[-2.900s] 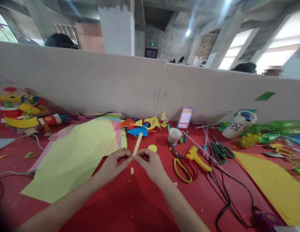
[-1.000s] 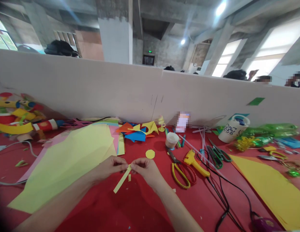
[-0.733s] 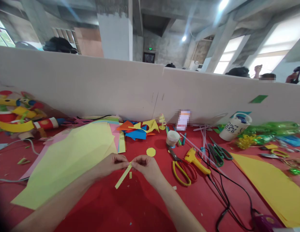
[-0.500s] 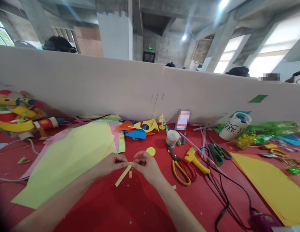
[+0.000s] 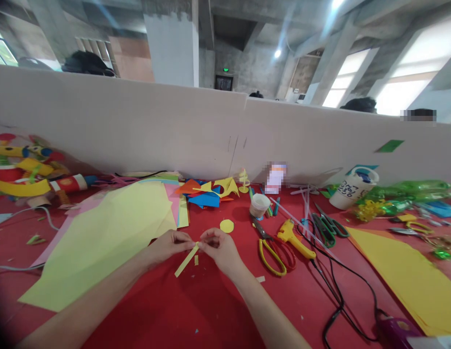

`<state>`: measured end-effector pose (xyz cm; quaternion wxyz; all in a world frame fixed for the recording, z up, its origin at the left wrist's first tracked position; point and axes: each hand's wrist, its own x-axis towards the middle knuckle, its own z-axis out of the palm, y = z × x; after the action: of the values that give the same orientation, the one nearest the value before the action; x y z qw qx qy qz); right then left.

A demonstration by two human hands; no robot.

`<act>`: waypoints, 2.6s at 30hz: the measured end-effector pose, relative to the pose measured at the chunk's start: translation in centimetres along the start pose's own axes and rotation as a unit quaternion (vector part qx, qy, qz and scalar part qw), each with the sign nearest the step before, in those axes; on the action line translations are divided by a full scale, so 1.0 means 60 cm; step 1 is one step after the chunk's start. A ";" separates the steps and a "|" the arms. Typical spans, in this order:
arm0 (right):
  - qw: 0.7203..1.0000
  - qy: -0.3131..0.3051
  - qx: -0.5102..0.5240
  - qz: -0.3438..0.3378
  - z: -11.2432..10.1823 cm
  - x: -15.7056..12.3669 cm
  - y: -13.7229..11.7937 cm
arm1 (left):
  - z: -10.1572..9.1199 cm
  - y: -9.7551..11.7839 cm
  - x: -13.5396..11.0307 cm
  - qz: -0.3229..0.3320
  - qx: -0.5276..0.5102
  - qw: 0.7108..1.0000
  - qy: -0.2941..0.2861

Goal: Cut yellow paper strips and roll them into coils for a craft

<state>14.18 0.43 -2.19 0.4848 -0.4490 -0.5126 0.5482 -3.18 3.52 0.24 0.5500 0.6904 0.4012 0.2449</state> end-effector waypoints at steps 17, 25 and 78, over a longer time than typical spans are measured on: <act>0.921 0.016 -0.277 -0.273 0.011 -0.015 0.005 | 0.019 -0.012 -0.001 -0.099 -0.261 0.956 0.095; 0.935 0.055 -0.230 -0.263 0.021 -0.020 -0.010 | 0.025 -0.010 -0.003 -0.027 -0.251 0.965 0.076; 0.966 0.131 -0.141 -0.172 0.022 -0.013 0.004 | 0.032 -0.007 -0.003 0.073 0.018 0.979 0.189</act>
<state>12.93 -0.51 -2.31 0.5661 -0.4860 -0.5865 0.3153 -1.88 2.31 -0.68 0.4318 0.6689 0.4509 0.4035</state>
